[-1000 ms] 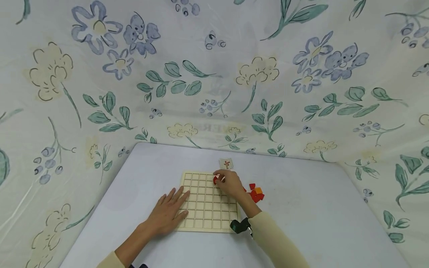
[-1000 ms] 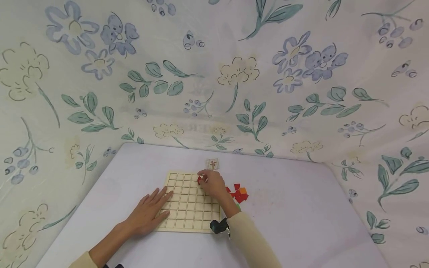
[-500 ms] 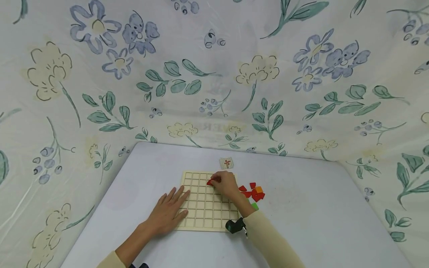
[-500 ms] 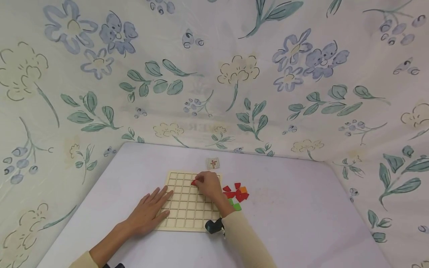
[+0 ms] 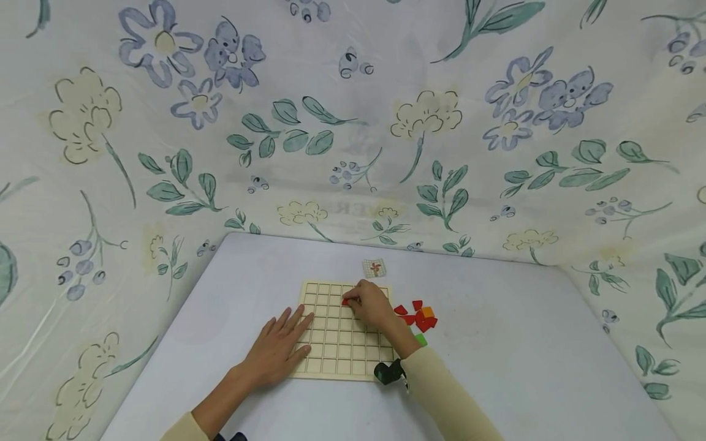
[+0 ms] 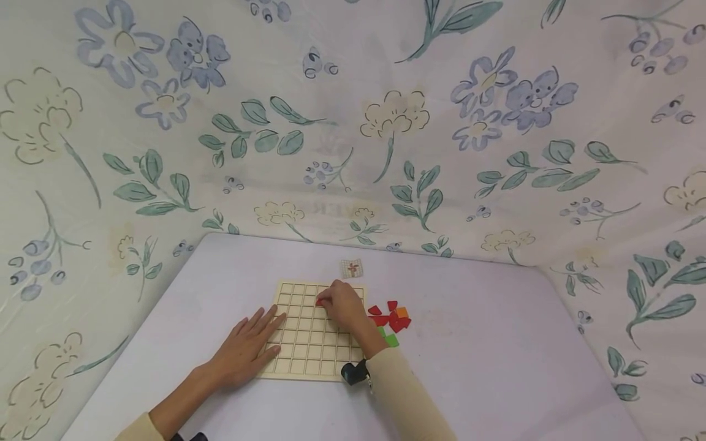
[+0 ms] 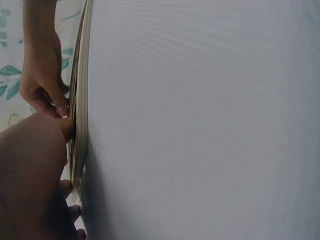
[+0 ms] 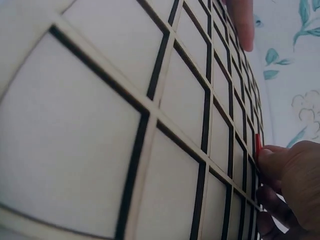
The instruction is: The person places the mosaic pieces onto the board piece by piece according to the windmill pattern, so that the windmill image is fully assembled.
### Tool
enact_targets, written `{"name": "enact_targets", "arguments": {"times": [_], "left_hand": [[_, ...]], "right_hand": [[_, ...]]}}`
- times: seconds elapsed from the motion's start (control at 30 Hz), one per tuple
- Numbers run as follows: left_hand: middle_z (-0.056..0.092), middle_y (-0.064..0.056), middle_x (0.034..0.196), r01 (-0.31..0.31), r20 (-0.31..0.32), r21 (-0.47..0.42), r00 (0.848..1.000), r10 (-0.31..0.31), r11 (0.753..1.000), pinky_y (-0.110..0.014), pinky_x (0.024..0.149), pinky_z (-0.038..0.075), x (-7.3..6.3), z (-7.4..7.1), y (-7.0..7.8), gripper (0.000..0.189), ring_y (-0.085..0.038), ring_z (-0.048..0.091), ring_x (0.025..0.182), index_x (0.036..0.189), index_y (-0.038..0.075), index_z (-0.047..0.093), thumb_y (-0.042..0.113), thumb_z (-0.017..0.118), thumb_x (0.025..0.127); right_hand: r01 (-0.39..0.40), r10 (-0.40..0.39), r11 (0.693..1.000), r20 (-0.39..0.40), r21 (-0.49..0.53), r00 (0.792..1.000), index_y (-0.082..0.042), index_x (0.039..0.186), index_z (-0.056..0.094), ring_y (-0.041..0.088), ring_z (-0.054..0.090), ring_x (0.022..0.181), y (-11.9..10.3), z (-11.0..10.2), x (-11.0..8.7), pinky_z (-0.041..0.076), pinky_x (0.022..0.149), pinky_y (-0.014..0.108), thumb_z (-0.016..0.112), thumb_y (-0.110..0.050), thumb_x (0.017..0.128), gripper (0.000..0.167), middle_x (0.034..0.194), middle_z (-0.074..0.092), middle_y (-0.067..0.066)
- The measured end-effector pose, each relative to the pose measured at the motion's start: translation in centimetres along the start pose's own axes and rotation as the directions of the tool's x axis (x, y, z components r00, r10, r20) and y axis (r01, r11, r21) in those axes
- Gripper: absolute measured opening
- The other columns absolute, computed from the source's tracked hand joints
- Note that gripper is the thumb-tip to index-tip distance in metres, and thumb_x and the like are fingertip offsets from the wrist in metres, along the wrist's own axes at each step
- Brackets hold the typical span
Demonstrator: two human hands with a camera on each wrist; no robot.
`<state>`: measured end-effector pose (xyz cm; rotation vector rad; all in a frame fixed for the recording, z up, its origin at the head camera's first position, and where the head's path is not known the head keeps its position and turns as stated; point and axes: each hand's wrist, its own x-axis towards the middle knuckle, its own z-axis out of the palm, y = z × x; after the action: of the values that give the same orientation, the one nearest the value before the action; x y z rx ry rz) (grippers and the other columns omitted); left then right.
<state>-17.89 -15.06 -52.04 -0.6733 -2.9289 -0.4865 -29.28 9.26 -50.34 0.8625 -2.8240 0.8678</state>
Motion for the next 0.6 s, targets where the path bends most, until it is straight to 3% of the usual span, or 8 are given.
{"name": "enact_targets", "arguments": {"times": [0.3, 0.6], "left_hand": [[0.025, -0.017, 0.159, 0.004, 0.005, 0.01, 1.0, -0.004, 1.0, -0.062, 0.11, 0.021, -0.13, -0.18, -0.03, 0.061, -0.042, 0.022, 0.144, 0.152, 0.008, 0.036, 0.036, 0.053, 0.101], [0.024, -0.015, 0.159, 0.002, -0.005, 0.004, 1.0, -0.002, 1.0, -0.062, 0.11, 0.021, 0.05, 0.38, -0.31, 0.061, -0.04, 0.021, 0.144, 0.153, 0.008, 0.036, 0.038, 0.052, 0.101]], "right_hand": [[-0.072, 0.072, 0.995, 0.007, -0.063, 0.997, -0.011, 0.105, 0.076, 0.011, 0.057, 0.075, -0.02, 0.26, 0.05, 0.049, 0.066, 0.027, 0.07, -0.015, 0.093, 0.014, 0.086, 0.062, -0.003], [-0.003, 0.009, 0.976, 0.029, -0.218, 1.0, -0.013, 0.106, 0.074, 0.023, 0.055, 0.087, -0.35, -0.53, -0.03, 0.05, 0.074, 0.037, 0.064, -0.012, 0.096, 0.014, 0.091, 0.063, 0.003]]}}
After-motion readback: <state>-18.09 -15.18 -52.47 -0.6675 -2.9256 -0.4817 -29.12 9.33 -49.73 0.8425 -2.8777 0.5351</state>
